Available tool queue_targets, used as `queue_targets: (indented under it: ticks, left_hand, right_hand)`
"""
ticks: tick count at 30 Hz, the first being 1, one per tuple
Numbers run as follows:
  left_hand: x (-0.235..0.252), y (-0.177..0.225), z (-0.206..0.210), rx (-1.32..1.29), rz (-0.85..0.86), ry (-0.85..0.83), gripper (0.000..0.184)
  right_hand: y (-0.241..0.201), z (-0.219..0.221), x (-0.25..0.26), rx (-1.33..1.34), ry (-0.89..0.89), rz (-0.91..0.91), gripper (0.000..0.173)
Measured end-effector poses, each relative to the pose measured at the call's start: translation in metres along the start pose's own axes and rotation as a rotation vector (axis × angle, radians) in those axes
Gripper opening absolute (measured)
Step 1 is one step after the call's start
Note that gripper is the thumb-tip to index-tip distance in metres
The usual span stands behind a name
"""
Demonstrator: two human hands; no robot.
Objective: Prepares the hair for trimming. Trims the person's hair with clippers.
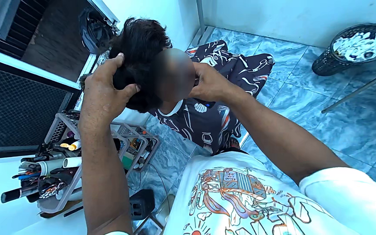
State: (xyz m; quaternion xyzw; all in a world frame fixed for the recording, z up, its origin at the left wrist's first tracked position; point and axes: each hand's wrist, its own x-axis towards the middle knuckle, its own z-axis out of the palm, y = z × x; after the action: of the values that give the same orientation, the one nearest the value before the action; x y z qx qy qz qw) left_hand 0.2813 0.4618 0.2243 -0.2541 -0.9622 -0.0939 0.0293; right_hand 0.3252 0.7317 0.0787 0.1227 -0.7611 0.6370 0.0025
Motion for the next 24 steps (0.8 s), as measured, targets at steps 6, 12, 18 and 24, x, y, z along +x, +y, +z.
queue_targets:
  ticks: [6, 12, 18, 24]
  left_hand:
    - [0.0, 0.004, -0.001, 0.012, -0.03, -0.008, 0.073]
    - [-0.001, 0.004, -0.001, 0.019, -0.034, -0.012, 0.074]
    - [0.0, 0.003, -0.001, 0.033, -0.034, -0.018, 0.073]
    - [0.0, 0.006, -0.001, 0.031, -0.049, -0.022, 0.073]
  right_hand:
    - [0.0, 0.002, 0.001, -0.018, 0.007, 0.012, 0.029]
    - [-0.004, 0.004, 0.001, -0.022, -0.004, 0.009, 0.028]
    - [-0.009, 0.004, 0.0, -0.02, -0.048, -0.001, 0.033]
    - [-0.009, 0.005, 0.001, -0.057, -0.049, 0.006, 0.033]
